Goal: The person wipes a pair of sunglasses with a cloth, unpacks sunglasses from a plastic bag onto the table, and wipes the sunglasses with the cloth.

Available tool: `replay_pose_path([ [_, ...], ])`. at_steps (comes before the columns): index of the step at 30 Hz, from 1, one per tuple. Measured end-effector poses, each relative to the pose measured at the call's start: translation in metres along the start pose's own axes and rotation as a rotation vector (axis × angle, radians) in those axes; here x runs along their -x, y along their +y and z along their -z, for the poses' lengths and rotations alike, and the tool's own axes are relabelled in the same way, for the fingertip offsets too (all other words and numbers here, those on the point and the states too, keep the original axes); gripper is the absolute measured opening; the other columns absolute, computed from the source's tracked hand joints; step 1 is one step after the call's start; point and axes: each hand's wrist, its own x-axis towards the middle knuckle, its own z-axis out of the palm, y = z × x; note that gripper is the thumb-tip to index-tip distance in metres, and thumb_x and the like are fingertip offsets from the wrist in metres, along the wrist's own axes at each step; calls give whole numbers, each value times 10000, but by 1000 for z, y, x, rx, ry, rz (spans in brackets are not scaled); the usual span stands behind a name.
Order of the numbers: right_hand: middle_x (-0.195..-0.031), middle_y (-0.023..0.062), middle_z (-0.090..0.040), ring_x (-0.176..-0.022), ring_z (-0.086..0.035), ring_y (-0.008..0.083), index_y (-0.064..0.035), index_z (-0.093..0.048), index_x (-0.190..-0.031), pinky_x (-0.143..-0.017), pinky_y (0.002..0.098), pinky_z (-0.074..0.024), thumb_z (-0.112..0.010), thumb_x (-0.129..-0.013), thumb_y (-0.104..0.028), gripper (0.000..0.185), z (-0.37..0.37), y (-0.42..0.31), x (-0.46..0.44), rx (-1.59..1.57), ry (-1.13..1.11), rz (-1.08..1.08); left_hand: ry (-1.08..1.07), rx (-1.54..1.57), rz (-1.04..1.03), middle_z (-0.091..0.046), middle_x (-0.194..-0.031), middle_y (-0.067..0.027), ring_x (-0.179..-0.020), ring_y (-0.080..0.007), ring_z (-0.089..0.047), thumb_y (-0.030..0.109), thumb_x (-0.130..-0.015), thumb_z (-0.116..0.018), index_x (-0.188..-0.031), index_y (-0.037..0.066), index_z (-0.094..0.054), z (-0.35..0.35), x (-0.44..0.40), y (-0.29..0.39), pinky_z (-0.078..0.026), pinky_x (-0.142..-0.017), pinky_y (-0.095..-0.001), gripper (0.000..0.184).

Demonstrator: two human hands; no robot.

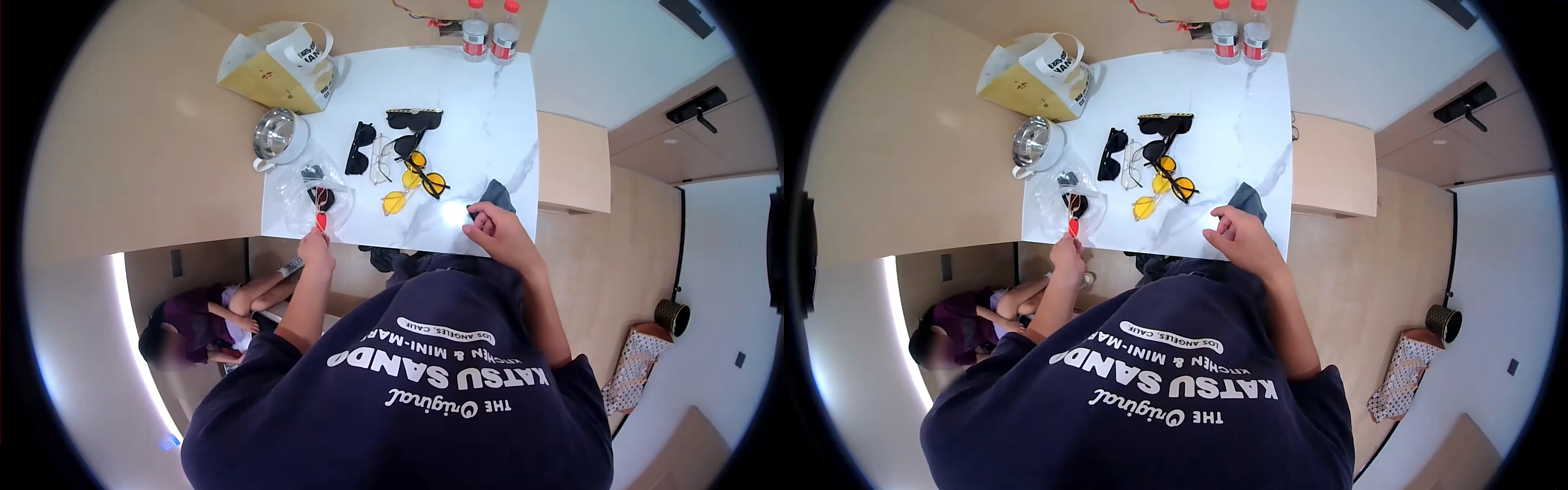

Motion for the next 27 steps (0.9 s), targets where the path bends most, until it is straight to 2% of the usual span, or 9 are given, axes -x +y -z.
replay_pose_path([
  [2,-774,-3,-591,-626,-497,57,42,-628,-1180,-579,231,-430,-746,-913,-178,366,1,-1,1,13,-9,4,-30,132,4,-623,-843,-56,-666,-133,-587,119,-997,-608,-950,-1,-609,-17,-4,10,-502,-578,-240,129],
  [7,-767,4,-594,-640,-507,74,45,-628,-1191,-588,245,-438,-737,-919,-201,383,1,-2,4,26,-18,-26,-87,234,106,-645,-1009,-110,-836,-173,-671,63,-1011,-576,-1078,-60,-619,-53,-21,17,-611,-752,-220,146],
  [9,-761,41,-610,-654,-564,129,42,-632,-1191,-604,296,-474,-732,-918,-261,420,3,0,6,28,-16,-36,-107,236,136,-639,-1022,-115,-870,-182,-681,62,-1009,-580,-1082,-69,-611,-61,-24,16,-616,-759,-222,153],
  [16,-751,51,-620,-650,-567,139,18,-643,-1167,-608,301,-476,-733,-923,-263,383,5,19,21,39,54,-81,-146,374,81,-676,-1040,-122,-906,-231,-709,7,-979,-590,-1098,-40,-618,-62,-67,0,-615,-760,-256,131],
  [19,-751,37,-615,-646,-549,125,19,-642,-1163,-609,286,-468,-733,-927,-235,359,5,23,25,27,58,-96,-159,53,-2,-672,-1059,-137,-1013,-265,-688,40,-951,-638,-1112,-30,-616,-69,-12,23,-584,-789,-279,176],
  [22,-772,29,-614,-655,-532,112,29,-639,-1159,-618,272,-462,-733,-925,-202,342,3,28,24,58,53,-91,-38,-525,-575,-652,-1037,-137,-975,-294,-683,77,-914,-683,-1134,-27,-600,-70,-22,17,-557,-788,-313,258],
  [23,-789,52,-631,-665,-556,143,26,-642,-1150,-632,294,-478,-731,-921,-211,342,2,30,23,74,60,-79,329,-723,-930,-636,-1021,-147,-919,-329,-667,95,-869,-721,-1084,-21,-620,-75,-14,3,-546,-799,-398,265],
  [26,-840,85,-653,-692,-583,176,26,-646,-1137,-656,317,-498,-728,-915,-228,347,-2,33,21,48,151,-61,-171,-770,-1528,-624,-985,-144,-757,-280,-650,95,-866,-728,-1073,9,-640,-78,-2,1,-534,-714,-370,241],
  [27,-856,90,-656,-700,-584,177,27,-646,-1134,-660,318,-499,-727,-915,-232,349,-2,33,20,31,187,-58,-406,-871,-1296,-620,-1011,-151,-781,-290,-652,110,-861,-736,-1055,13,-646,-84,24,1,-535,-721,-380,235],
])
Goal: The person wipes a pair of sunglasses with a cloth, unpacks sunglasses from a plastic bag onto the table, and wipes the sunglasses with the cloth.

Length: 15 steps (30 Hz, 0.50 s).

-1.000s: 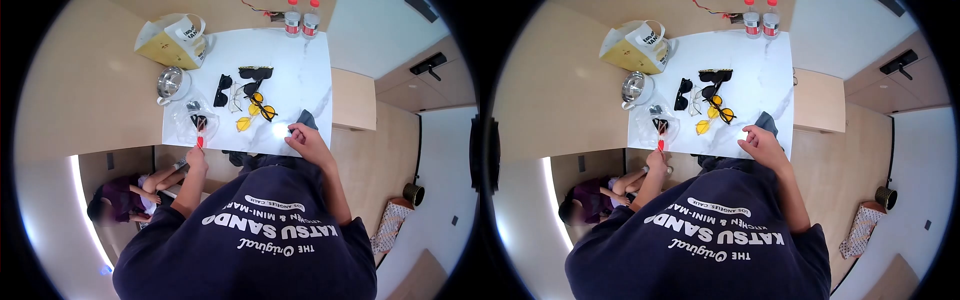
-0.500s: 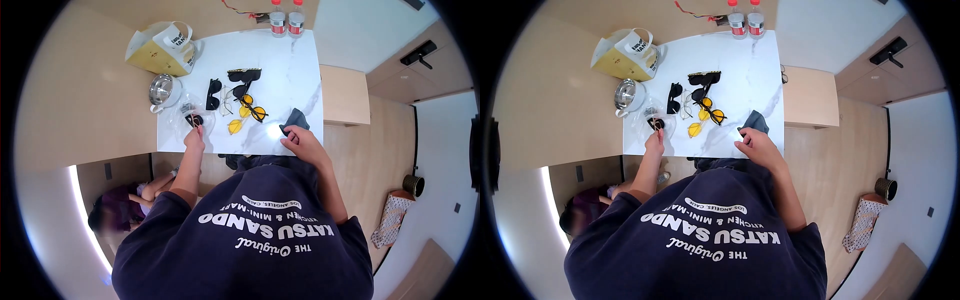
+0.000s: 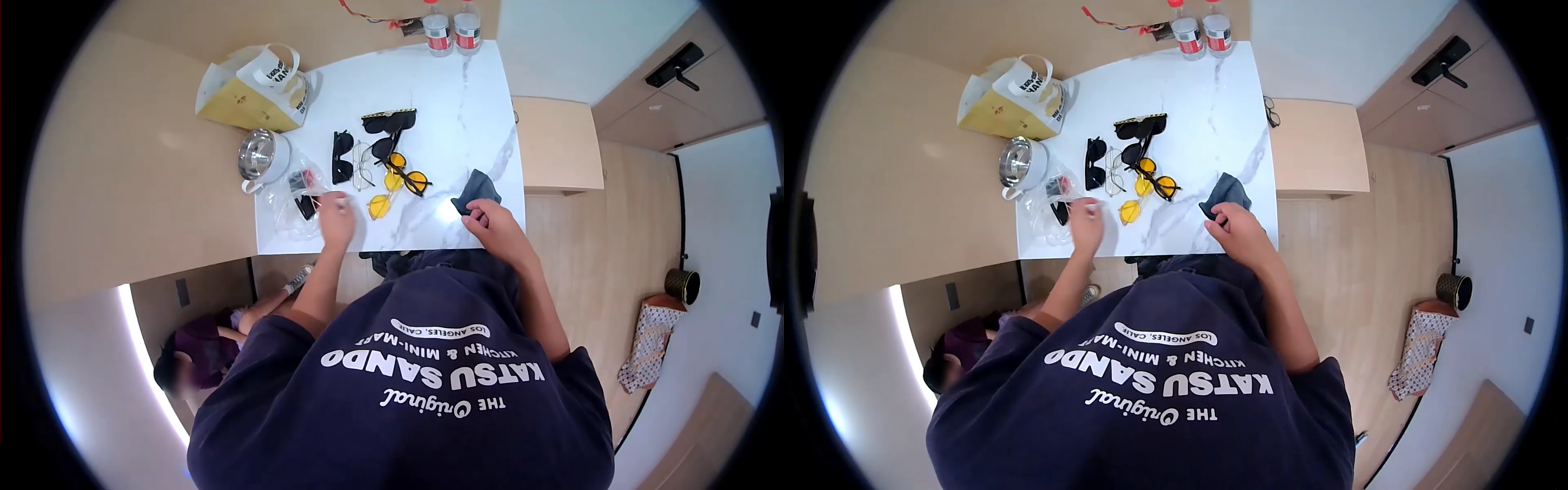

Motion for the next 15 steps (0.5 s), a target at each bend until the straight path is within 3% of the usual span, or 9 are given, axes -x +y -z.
replay_pose_path([
  [1,-866,92,-658,-702,-583,178,28,-645,-1135,-662,316,-500,-725,-917,-235,351,1,1,-1,7,-8,-14,-264,120,114,-617,-1037,-159,-805,-300,-655,125,-855,-744,-1038,17,-653,-3,5,29,-535,-728,-390,231],
  [3,-886,96,-661,-706,-581,179,30,-643,-1137,-666,313,-502,-721,-920,-241,356,1,1,-5,18,-20,-37,-355,93,64,-620,-1066,-163,-895,-352,-657,178,-857,-737,-990,25,-661,-19,16,50,-530,-781,-431,217],
  [6,-904,94,-668,-714,-591,186,30,-646,-1134,-680,319,-508,-718,-922,-244,354,0,-1,-6,7,-45,-51,-259,12,-50,-655,-980,-168,-733,-313,-660,201,-861,-761,-973,26,-684,-27,18,74,-537,-688,-399,222],
  [12,-904,120,-669,-760,-633,237,23,-652,-1118,-712,350,-518,-706,-927,-257,343,-1,10,1,47,-71,-58,-607,39,205,-683,-842,-153,-730,-342,-652,208,-862,-756,-920,32,-679,-25,9,86,-531,-707,-420,200],
  [15,-906,144,-673,-783,-648,270,33,-652,-1112,-722,369,-520,-701,-927,-270,358,-3,16,2,53,-76,-59,-364,62,6,-683,-862,-161,-735,-337,-655,205,-865,-746,-862,28,-672,-20,7,89,-531,-707,-426,192],
])
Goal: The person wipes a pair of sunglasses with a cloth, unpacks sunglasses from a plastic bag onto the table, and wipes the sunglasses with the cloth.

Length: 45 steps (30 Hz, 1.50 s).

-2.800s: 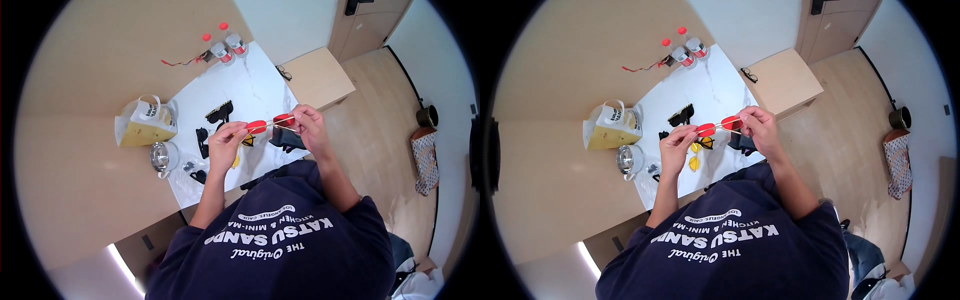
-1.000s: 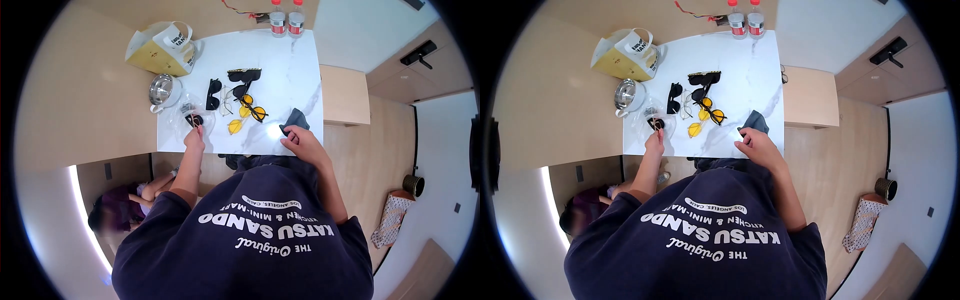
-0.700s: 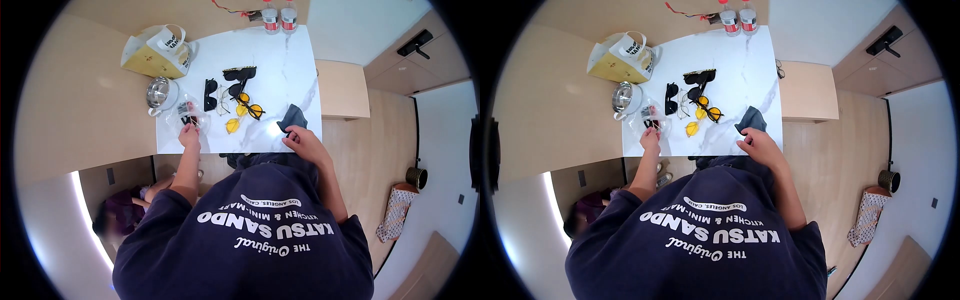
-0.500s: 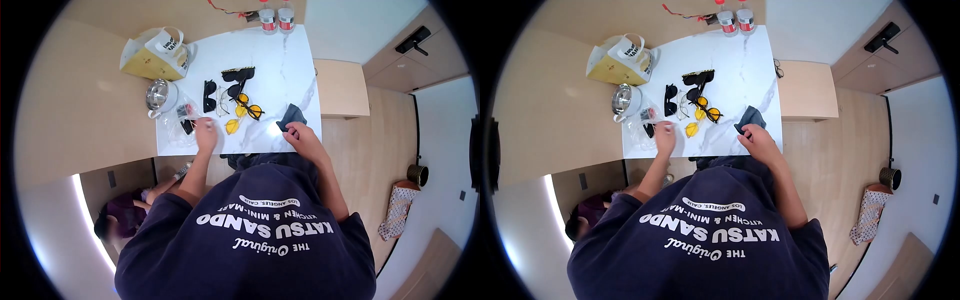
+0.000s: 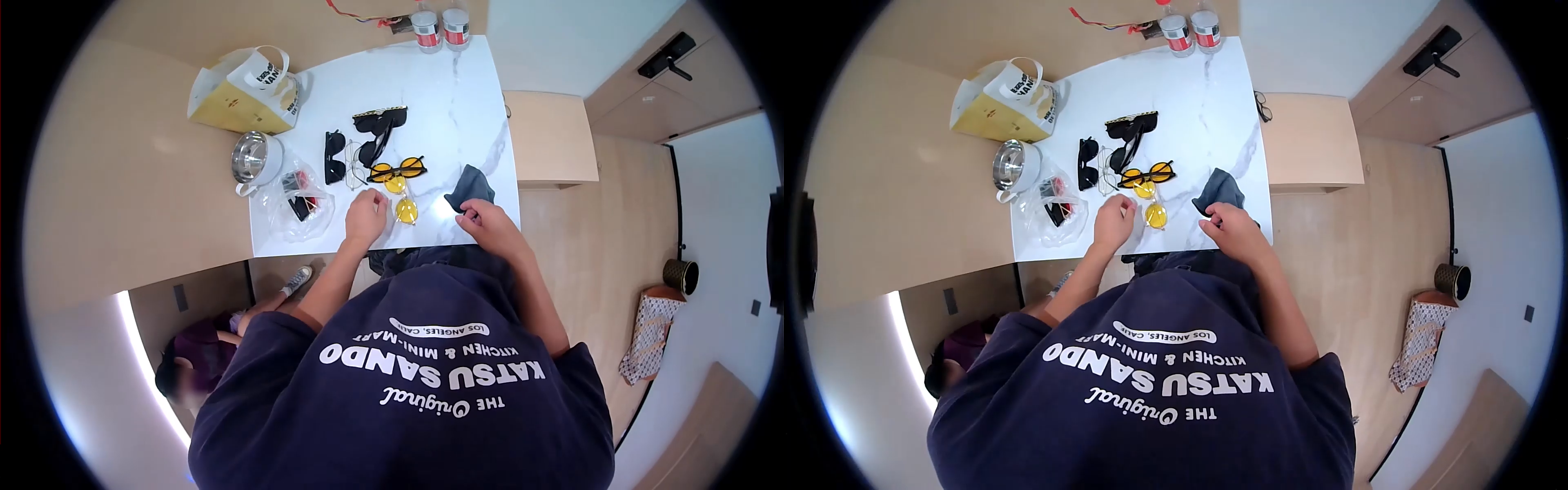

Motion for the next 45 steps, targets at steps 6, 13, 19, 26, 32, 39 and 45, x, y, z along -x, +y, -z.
replay_pose_path([
  [6,-905,192,-684,-819,-660,336,55,-654,-1078,-739,409,-519,-703,-913,-293,389,-7,-1,-6,81,-93,20,34,-89,-47,-683,-863,-171,-763,-364,-665,324,-877,-724,-810,17,-675,-10,-8,36,-531,-716,-461,317],
  [13,-859,189,-675,-781,-647,331,54,-659,-1063,-710,416,-504,-694,-915,-298,383,-3,-6,-3,19,-51,53,-356,-149,384,-735,-922,-200,-914,-366,-716,436,-771,-703,-920,10,-754,-21,-27,51,-567,-798,-443,454],
  [19,-840,181,-668,-752,-634,314,52,-656,-1062,-691,404,-494,-689,-915,-298,381,-6,13,1,-23,16,56,-277,200,427,-736,-870,-151,-756,-259,-690,268,-832,-638,-852,12,-648,-18,-25,1,-551,-702,-369,257],
  [26,-842,172,-671,-741,-630,307,53,-650,-1090,-688,392,-496,-677,-924,-249,347,-9,9,-5,-79,0,90,-396,861,661,-725,-950,-138,-719,-160,-669,125,-945,-505,-1038,7,-563,30,-16,18,-546,-637,-288,160],
  [32,-891,128,-627,-761,-603,276,23,-651,-1128,-707,338,-492,-641,-934,-45,207,-10,-17,-11,-179,144,232,-624,976,587,-714,-945,-151,-694,-181,-668,98,-949,-511,-989,9,-582,49,-9,55,-560,-638,-310,121],
  [39,-937,127,-577,-834,-606,279,-26,-671,-1054,-733,338,-491,-669,-892,6,165,3,-46,2,-28,127,458,-1030,1009,407,-724,-935,-139,-672,-172,-687,99,-943,-581,-985,-1,-643,63,-7,74,-553,-611,-284,125],
  [45,-870,108,-558,-769,-609,304,-29,-634,-936,-679,384,-480,-721,-861,-31,115,7,-62,15,46,34,363,-1092,1026,305,-721,-981,-146,-701,-173,-694,117,-968,-593,-981,0,-644,67,-8,76,-556,-654,-274,128],
])
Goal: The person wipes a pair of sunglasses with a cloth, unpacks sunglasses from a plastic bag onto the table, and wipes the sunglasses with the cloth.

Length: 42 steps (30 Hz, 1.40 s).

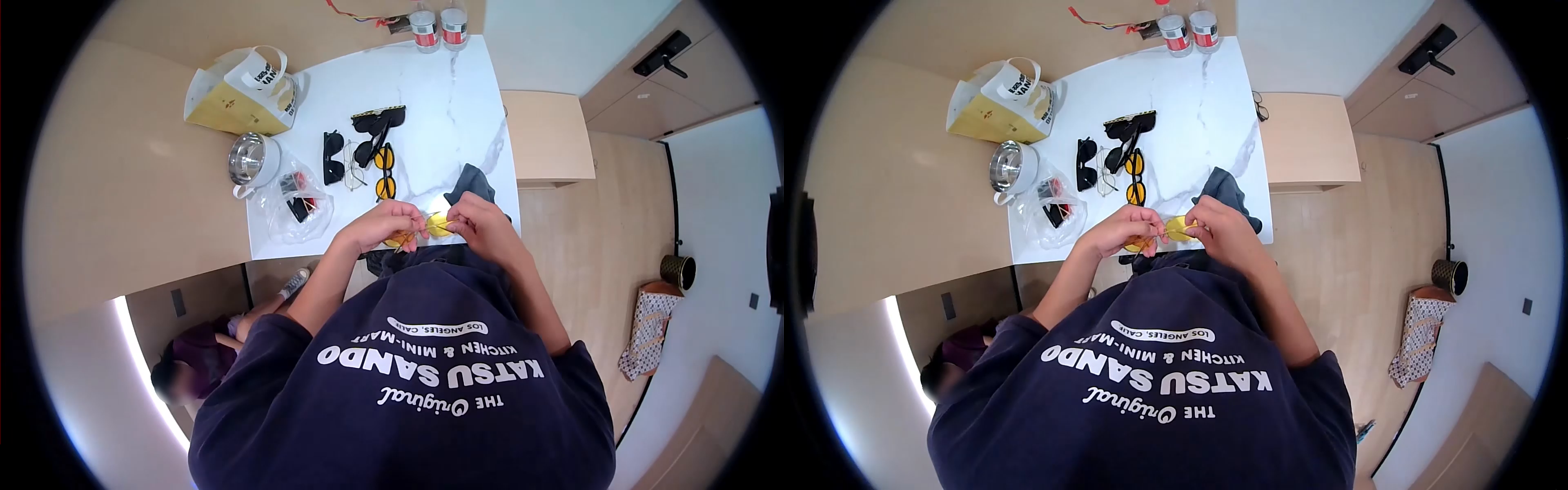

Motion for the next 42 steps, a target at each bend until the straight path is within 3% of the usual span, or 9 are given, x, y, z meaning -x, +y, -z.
replay_pose_path([
  [7,-852,110,-563,-758,-605,310,-41,-625,-896,-663,399,-476,-717,-863,-70,102,-3,2,1,38,33,20,44,34,-14,-699,-1123,-120,-842,-170,-707,131,-981,-622,-1162,23,-606,-6,6,6,-562,-759,-284,211],
  [10,-837,112,-569,-760,-611,310,-38,-629,-887,-661,401,-477,-710,-861,-59,88,0,1,3,41,84,-62,194,-219,-259,-645,-1246,-96,-997,-152,-671,117,-974,-653,-1232,39,-561,-2,3,-1,-542,-870,-286,284],
  [13,-822,113,-571,-752,-609,312,-27,-632,-878,-654,398,-477,-709,-858,-49,83,1,5,3,57,105,-100,206,-168,-276,-663,-1212,-80,-1043,-146,-648,140,-951,-703,-1197,55,-615,4,8,-2,-516,-872,-264,274],
  [16,-805,104,-569,-672,-560,241,5,-625,-873,-609,343,-451,-707,-862,7,82,1,7,4,66,132,-82,252,-598,-411,-631,-1265,-73,-1069,-145,-618,123,-931,-722,-1056,68,-669,8,11,0,-519,-869,-279,147],
  [19,-803,108,-567,-665,-551,238,6,-624,-873,-605,342,-448,-714,-860,1,91,1,8,4,52,131,-109,304,-750,-437,-610,-1293,-74,-1014,-145,-623,70,-912,-723,-920,58,-676,-1,18,12,-517,-875,-285,49],
  [28,-804,60,-542,-653,-484,140,5,-623,-878,-600,272,-415,-688,-896,18,68,3,6,4,-38,157,-111,311,-350,-510,-612,-1293,-89,-1098,-165,-607,19,-926,-687,-911,22,-648,6,13,15,-509,-948,-321,42],
  [31,-805,93,-561,-659,-546,219,4,-611,-877,-607,319,-445,-705,-882,-6,95,4,6,4,-83,193,-103,319,-247,-589,-634,-1274,-83,-1058,-131,-611,77,-960,-676,-951,30,-654,9,11,16,-507,-922,-301,52],
  [37,-823,-8,-528,-678,-464,51,10,-610,-872,-611,219,-409,-678,-933,6,92,3,13,5,-389,300,-134,478,-193,-592,-705,-1141,-51,-956,-102,-632,183,-1025,-625,-1038,32,-647,6,8,17,-519,-875,-277,154],
  [42,-805,-50,-513,-692,-442,18,-30,-592,-906,-612,191,-387,-644,-978,-25,88,3,16,6,-569,399,-158,505,-229,-585,-717,-1091,-53,-939,-103,-642,197,-1043,-597,-1036,30,-621,8,5,14,-519,-849,-274,168],
])
